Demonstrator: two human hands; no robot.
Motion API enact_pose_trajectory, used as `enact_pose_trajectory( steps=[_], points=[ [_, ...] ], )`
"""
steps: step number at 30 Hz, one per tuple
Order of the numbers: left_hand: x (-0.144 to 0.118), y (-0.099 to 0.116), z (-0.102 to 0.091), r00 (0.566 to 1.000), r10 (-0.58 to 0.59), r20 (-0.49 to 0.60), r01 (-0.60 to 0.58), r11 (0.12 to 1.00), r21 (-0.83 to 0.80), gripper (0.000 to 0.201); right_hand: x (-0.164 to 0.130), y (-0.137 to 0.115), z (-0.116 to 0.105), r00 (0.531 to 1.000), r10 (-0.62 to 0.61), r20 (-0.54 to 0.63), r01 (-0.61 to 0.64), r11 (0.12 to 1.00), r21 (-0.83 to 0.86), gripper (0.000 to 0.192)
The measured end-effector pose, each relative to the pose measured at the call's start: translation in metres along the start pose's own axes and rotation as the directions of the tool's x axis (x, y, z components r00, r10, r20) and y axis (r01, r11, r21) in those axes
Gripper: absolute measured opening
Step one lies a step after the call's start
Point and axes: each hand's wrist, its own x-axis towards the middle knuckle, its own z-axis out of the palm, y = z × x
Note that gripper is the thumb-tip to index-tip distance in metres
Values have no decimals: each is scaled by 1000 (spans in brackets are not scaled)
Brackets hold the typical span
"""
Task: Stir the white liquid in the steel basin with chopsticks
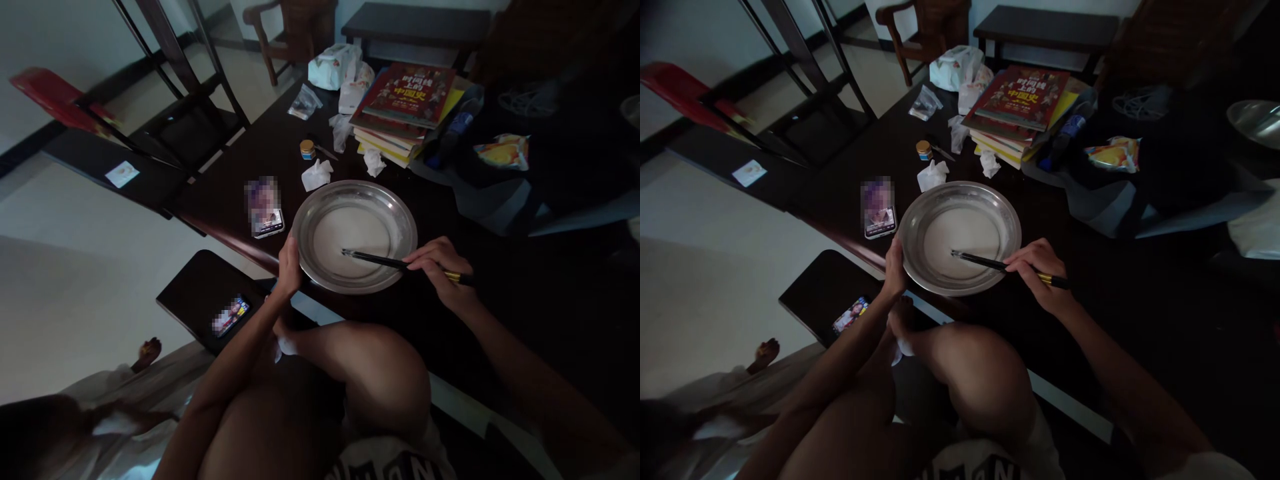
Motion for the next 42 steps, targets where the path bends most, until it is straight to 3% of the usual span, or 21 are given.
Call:
enact_pose_trajectory(
  steps=[3, 9, 14, 19, 25, 30, 33, 38, 42],
  points=[
    [0, -1, 0, 1000, -5, -2, 5, 1000, 6, 82, 0, 0, 2, 999, -14, 42, 14, 1000, -4, 22],
    [-1, -2, 0, 1000, 2, 7, -2, 1000, 8, 78, -1, 1, 1, 1000, 5, -13, -5, 1000, 0, 26],
    [-1, -3, -1, 1000, 5, 8, -5, 1000, 0, 78, -1, 1, 2, 998, -15, 62, 16, 1000, -4, 16],
    [0, -3, 0, 1000, 13, 6, -13, 1000, 6, 77, 0, 0, 0, 1000, -2, 0, 2, 1000, -13, 26],
    [0, -2, -1, 1000, 14, 12, -14, 1000, -11, 75, 1, -2, 1, 999, -8, 36, 9, 999, -31, 18],
    [0, -2, -1, 1000, 26, 6, -26, 1000, 9, 77, 0, 0, 1, 1000, 4, 3, -4, 1000, -7, 26],
    [0, -2, -1, 1000, 19, -3, -19, 1000, 16, 78, -1, -1, 1, 999, -6, 42, 6, 1000, -5, 18],
    [0, -1, 0, 1000, 18, 3, -18, 1000, 22, 78, 0, -1, 1, 1000, 27, -12, -27, 1000, -3, 25],
    [0, -1, 0, 1000, 2, 10, -2, 1000, 1, 76, 0, -1, 2, 999, -8, 38, 8, 1000, 4, 20]
  ],
)
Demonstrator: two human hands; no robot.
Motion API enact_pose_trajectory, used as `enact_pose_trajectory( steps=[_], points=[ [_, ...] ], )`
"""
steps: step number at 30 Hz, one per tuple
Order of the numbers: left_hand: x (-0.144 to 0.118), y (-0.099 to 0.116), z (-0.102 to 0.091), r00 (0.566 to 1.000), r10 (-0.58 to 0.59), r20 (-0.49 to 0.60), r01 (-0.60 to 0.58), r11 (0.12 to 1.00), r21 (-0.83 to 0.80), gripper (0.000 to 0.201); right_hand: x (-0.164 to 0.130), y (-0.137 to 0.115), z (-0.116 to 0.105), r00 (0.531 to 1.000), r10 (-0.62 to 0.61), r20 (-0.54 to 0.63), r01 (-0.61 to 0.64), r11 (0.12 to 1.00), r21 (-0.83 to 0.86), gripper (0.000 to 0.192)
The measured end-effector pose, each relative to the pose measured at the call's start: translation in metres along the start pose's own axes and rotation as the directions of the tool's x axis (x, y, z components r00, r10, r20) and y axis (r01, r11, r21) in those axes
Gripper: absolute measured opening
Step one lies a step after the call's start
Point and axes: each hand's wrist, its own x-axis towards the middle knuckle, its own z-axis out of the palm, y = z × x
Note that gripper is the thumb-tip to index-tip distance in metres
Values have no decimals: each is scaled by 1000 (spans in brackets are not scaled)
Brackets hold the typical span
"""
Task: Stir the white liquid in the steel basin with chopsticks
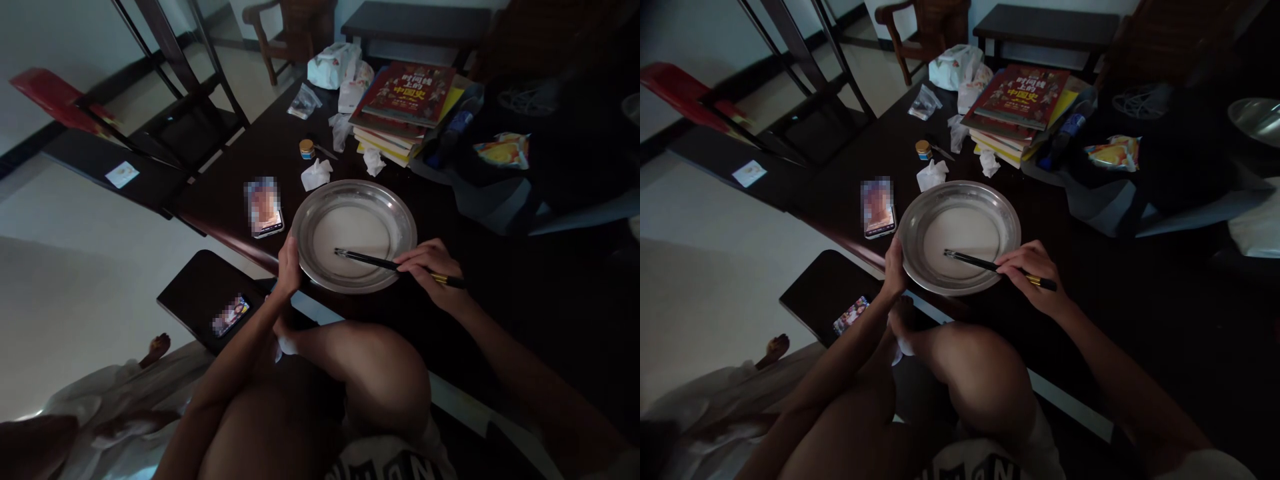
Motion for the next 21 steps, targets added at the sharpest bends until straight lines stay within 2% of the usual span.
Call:
enact_pose_trajectory(
  steps=[2, 6, 11, 16, 21],
  points=[
    [0, 0, 0, 1000, -1, -1, 1, 1000, 2, 77, 0, 0, 0, 1000, 2, -1, -2, 1000, -18, 16],
    [0, -1, -1, 1000, 8, -5, -8, 1000, 8, 76, -1, 1, -2, 998, 37, -59, -38, 999, -16, 25],
    [0, -1, -1, 1000, 12, -4, -12, 1000, 12, 80, 0, 2, 0, 1000, 0, 9, 0, 1000, -1, 19],
    [0, 0, -1, 1000, 5, -8, -4, 1000, 28, 79, 0, 0, -2, 999, 13, -43, -14, 1000, -14, 25],
    [0, -1, -1, 1000, 14, -16, -14, 1000, 26, 81, 0, -1, -1, 1000, 0, -1, 0, 1000, -11, 19]
  ],
)
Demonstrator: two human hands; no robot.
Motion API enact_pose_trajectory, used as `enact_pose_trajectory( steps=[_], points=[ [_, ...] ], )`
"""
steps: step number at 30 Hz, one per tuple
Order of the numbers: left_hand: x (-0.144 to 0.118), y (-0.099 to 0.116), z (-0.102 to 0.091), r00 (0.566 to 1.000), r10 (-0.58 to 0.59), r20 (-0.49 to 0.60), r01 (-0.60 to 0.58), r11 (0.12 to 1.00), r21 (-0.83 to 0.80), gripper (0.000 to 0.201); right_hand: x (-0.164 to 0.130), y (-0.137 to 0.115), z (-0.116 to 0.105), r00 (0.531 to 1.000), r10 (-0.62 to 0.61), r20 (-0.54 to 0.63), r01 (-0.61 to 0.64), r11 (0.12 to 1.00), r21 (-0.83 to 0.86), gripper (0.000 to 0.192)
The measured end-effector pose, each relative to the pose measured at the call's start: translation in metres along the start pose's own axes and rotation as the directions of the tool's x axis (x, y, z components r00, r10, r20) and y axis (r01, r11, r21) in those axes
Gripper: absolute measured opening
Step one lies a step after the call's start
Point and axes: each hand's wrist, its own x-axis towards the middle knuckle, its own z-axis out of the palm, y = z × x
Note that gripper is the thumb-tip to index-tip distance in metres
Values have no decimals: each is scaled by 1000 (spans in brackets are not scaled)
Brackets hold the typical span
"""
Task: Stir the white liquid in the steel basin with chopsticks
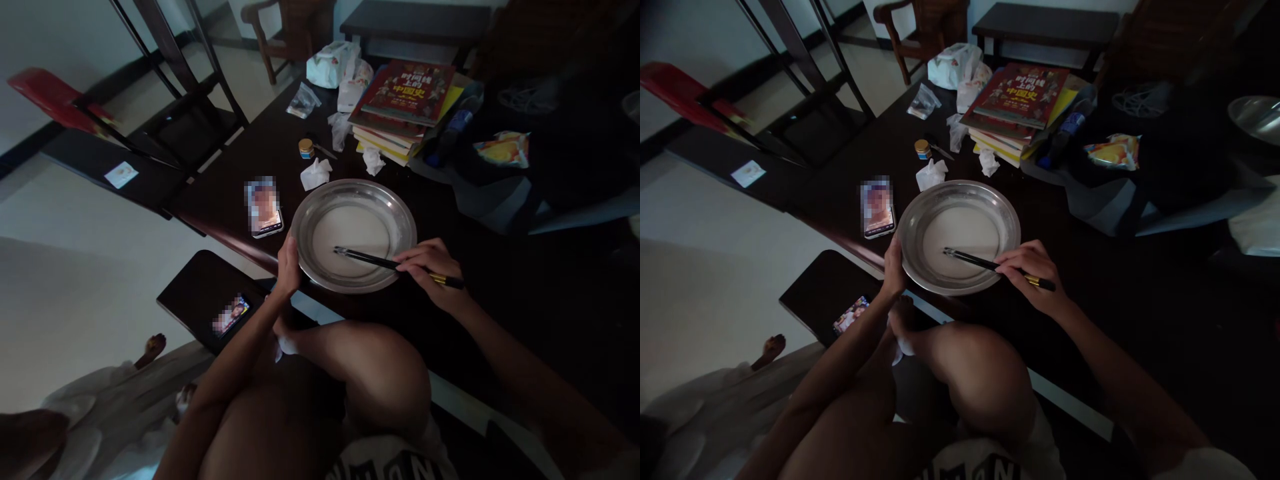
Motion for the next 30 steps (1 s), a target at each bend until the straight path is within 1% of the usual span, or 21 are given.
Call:
enact_pose_trajectory(
  steps=[2, 4, 6, 9, 11, 14, 16, 20, 22, 24, 26, 29, 30],
  points=[
    [0, 0, 0, 1000, -3, 4, 3, 1000, -7, 80, 0, 0, 0, 1000, 18, -22, -19, 1000, -8, 19],
    [0, -1, 0, 1000, 4, 9, -4, 1000, -16, 77, 0, 0, -1, 998, 28, -53, -28, 1000, 2, 25],
    [1, -2, 0, 1000, 13, 10, -12, 999, -30, 75, 0, 1, -1, 999, 26, -48, -25, 1000, 17, 29],
    [1, -2, -1, 1000, 13, 9, -12, 999, -41, 74, -1, 1, -1, 1000, 16, 9, -16, 1000, 3, 22],
    [0, -2, -1, 1000, 12, 10, -12, 999, -37, 75, -1, 2, -1, 1000, 12, 9, -12, 1000, -18, 19],
    [0, -1, -1, 1000, 10, 16, -10, 1000, -24, 77, 0, 2, -2, 999, 10, -47, -11, 1000, -10, 27],
    [0, 0, -1, 1000, 4, 19, -3, 1000, -17, 78, 0, 2, -2, 999, 8, -46, -7, 1000, 10, 30],
    [0, 0, 0, 1000, -16, 5, 16, 1000, -20, 79, 0, 1, 0, 1000, 14, 21, -14, 1000, 6, 19],
    [0, -1, 0, 1000, -17, 9, 17, 999, -29, 79, 0, 1, -1, 1000, 23, -2, -23, 1000, -3, 21],
    [0, -1, 0, 1000, -9, 17, 10, 999, -43, 78, 0, 1, -2, 999, 23, -36, -23, 1000, 4, 26],
    [0, -1, 0, 1000, 0, 22, 1, 999, -47, 78, 0, 1, -2, 999, 16, -30, -16, 1000, 18, 28],
    [0, 1, 0, 1000, -2, 21, 3, 1000, -28, 78, 0, 0, -1, 1000, 8, 17, -8, 1000, 6, 20],
    [0, 2, 0, 1000, -3, 21, 4, 1000, -23, 78, 0, 0, -1, 1000, 11, 17, -11, 1000, -4, 18]
  ],
)
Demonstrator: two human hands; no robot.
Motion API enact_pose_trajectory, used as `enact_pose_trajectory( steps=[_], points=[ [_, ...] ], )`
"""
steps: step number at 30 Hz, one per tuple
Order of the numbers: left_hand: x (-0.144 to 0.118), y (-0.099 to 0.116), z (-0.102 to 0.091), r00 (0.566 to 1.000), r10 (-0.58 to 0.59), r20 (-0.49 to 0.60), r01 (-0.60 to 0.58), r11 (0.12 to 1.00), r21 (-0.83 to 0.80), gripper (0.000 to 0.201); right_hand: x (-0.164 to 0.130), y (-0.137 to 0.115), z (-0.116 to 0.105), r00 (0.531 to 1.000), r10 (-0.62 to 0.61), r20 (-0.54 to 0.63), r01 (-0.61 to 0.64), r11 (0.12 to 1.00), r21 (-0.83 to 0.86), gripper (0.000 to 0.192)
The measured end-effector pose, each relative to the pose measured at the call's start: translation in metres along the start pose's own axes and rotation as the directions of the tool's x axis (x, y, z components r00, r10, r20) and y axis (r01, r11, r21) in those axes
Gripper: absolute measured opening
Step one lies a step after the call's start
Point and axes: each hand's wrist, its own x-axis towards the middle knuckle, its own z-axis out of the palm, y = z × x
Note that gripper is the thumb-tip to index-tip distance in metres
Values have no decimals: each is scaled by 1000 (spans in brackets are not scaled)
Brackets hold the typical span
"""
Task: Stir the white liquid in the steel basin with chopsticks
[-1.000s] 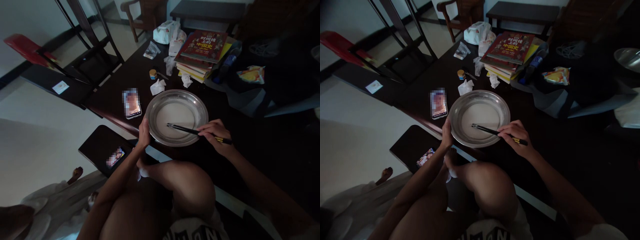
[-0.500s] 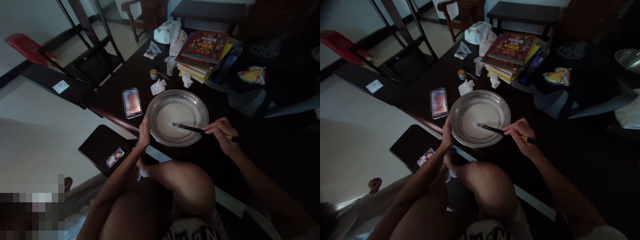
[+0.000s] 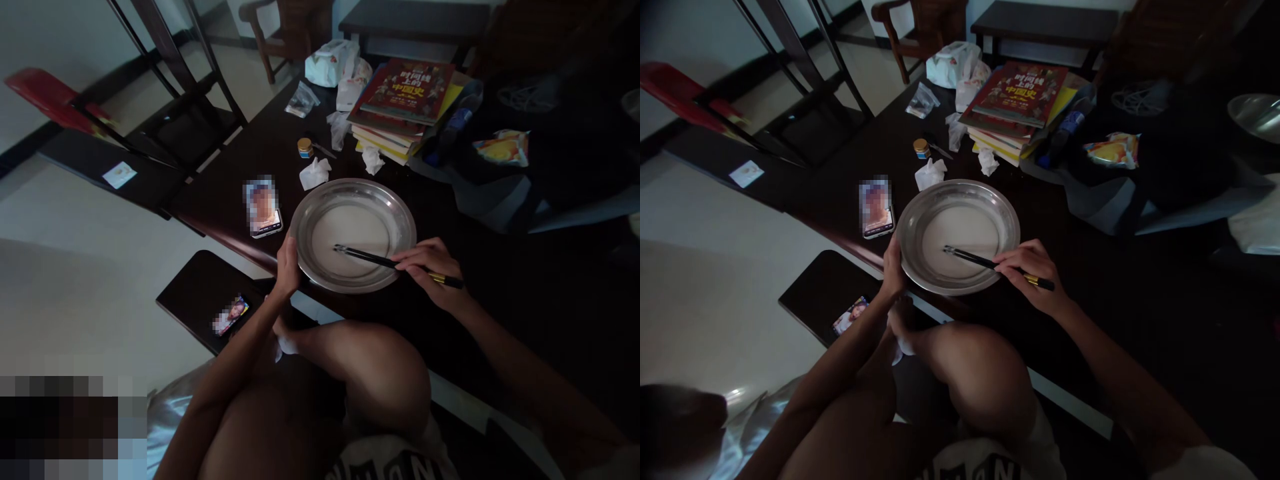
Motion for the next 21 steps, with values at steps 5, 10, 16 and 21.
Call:
enact_pose_trajectory(
  steps=[5, 10, 16, 21],
  points=[
    [0, 1, 0, 1000, 11, 5, -11, 1000, 5, 79, 0, 0, -1, 998, 9, -64, -8, 1000, 17, 29],
    [0, 0, 1, 1000, 4, -11, -4, 1000, -3, 79, 0, 0, 0, 1000, 12, 6, -12, 1000, 5, 19],
    [0, 2, 1, 1000, 8, -6, -8, 1000, 14, 78, 0, -1, -1, 999, 9, -53, -7, 1000, 27, 29],
    [1, 0, 0, 1000, 10, -4, -10, 1000, 21, 79, 0, 0, 0, 1000, 0, -14, 0, 1000, -16, 19]
  ],
)
